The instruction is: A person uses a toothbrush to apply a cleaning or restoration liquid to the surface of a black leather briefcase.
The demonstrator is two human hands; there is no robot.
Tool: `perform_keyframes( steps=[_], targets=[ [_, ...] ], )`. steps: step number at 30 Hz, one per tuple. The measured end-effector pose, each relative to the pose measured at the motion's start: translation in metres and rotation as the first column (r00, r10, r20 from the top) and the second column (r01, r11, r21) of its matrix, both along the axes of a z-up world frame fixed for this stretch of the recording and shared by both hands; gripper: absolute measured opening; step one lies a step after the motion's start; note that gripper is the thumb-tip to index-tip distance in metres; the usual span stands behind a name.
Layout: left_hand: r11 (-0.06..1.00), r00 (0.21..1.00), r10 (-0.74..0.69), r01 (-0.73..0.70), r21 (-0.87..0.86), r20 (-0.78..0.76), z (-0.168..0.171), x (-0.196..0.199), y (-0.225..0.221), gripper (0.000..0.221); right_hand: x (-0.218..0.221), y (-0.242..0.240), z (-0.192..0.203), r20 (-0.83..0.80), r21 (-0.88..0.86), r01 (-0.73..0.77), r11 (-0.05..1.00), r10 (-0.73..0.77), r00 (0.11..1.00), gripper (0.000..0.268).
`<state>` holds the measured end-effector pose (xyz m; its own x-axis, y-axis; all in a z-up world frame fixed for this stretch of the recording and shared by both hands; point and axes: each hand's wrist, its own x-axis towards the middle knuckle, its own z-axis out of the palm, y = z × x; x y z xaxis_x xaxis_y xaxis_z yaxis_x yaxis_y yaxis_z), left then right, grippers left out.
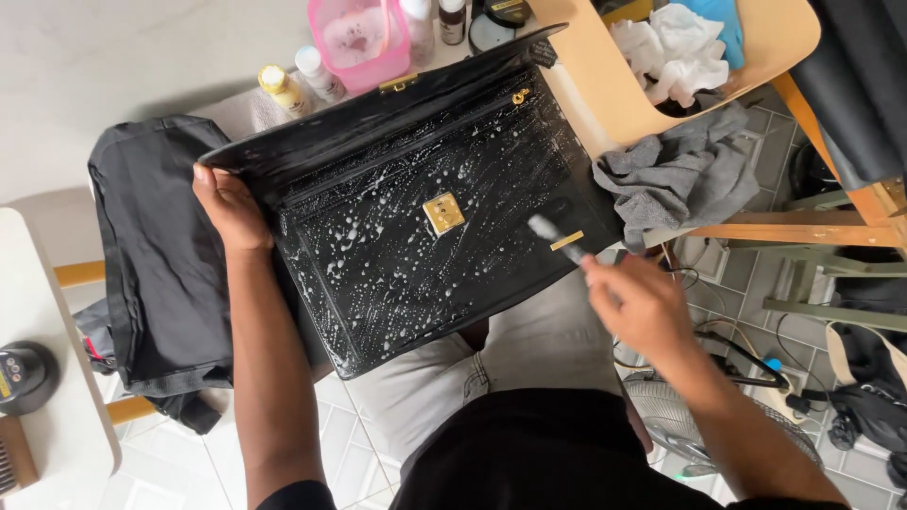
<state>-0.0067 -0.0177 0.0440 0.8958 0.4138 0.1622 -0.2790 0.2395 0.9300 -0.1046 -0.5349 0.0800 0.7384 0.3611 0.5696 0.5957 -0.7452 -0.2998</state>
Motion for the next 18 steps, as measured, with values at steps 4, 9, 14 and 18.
perform_keyframes(
  steps=[4, 9, 14, 18],
  targets=[
    [1.000, 1.000, 0.015, -0.015, -0.009, 0.017, -0.002, 0.001, 0.000, 0.067, 0.026, -0.007, 0.010, 0.075, 0.005, 0.079, 0.997, -0.079, 0.994, 0.016],
    [0.999, 1.000, 0.022, -0.022, -0.036, 0.000, 0.007, -0.001, -0.008, 0.066, 0.032, -0.013, 0.017, 0.084, -0.112, 0.063, 0.992, -0.053, 0.995, 0.009],
    [0.999, 1.000, 0.030, -0.030, -0.032, 0.003, -0.003, -0.001, -0.001, 0.065, 0.022, 0.002, 0.020, 0.070, -0.101, 0.002, 0.995, 0.005, 0.998, 0.012],
    [0.998, 1.000, 0.028, -0.027, -0.056, 0.008, 0.000, 0.001, -0.001, 0.061, 0.047, -0.022, 0.010, 0.089, -0.118, 0.084, 0.989, -0.074, 0.993, 0.006]
  ],
)
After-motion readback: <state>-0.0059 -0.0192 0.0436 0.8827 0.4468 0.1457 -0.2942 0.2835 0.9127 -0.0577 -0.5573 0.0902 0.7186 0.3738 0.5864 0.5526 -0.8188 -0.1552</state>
